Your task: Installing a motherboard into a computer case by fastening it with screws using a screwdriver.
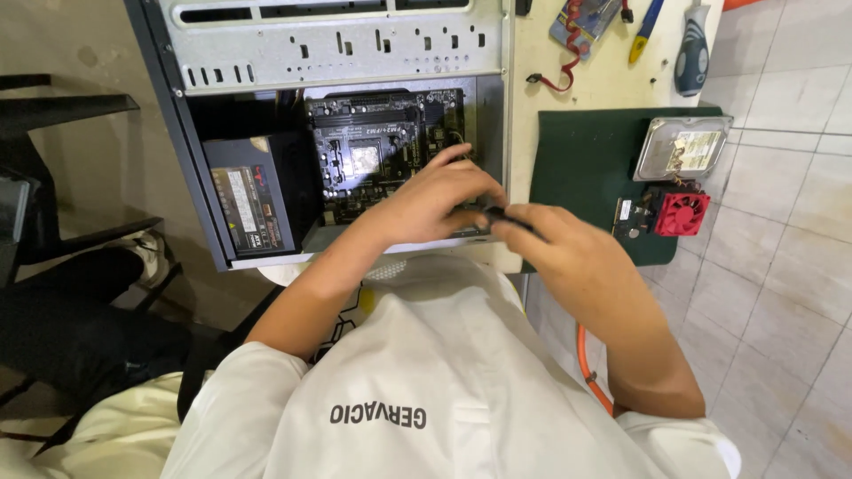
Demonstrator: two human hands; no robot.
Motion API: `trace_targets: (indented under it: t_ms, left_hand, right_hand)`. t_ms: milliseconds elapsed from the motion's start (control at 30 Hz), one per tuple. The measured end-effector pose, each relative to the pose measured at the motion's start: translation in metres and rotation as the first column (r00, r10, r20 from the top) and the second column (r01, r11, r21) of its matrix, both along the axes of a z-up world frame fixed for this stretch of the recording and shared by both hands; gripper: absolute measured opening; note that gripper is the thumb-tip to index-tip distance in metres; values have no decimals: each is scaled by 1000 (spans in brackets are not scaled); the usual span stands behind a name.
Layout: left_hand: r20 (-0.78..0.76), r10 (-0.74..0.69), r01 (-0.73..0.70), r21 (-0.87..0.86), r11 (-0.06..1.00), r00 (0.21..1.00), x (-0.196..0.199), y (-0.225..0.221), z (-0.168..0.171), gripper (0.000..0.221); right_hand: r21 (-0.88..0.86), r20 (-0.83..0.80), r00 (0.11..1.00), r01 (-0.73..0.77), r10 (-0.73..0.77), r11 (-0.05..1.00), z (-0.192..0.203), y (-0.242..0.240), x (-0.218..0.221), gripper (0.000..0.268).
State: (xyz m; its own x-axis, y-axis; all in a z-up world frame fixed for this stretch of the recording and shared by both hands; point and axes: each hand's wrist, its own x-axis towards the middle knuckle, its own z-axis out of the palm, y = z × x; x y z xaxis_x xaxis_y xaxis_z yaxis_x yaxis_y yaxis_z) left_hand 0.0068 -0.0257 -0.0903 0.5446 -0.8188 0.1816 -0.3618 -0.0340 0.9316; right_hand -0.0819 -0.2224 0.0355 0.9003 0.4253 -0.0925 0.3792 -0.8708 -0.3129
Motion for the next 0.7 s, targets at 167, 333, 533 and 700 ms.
trace_targets:
  t_ms: [167,333,533,700]
  left_hand:
    - [-33,-63,63,-8,998,997,-2,5,4,38]
    - [66,-18,21,-45,999,998,-2,1,12,67]
    - [67,-6,1,72,997,998,3,-3,13,51]
    - [-20,-54,55,11,998,998,4,6,19,45]
  right_hand:
    - [-51,229,973,27,-15,998,-36,1,-7,32]
    - [-352,429,894,298,-130,887,-40,12,4,55]
    - [-104,-283,959,-1,-28,995,33,7,20,53]
    - [-130,-102,995,-5,-9,991,4,-4,4,32]
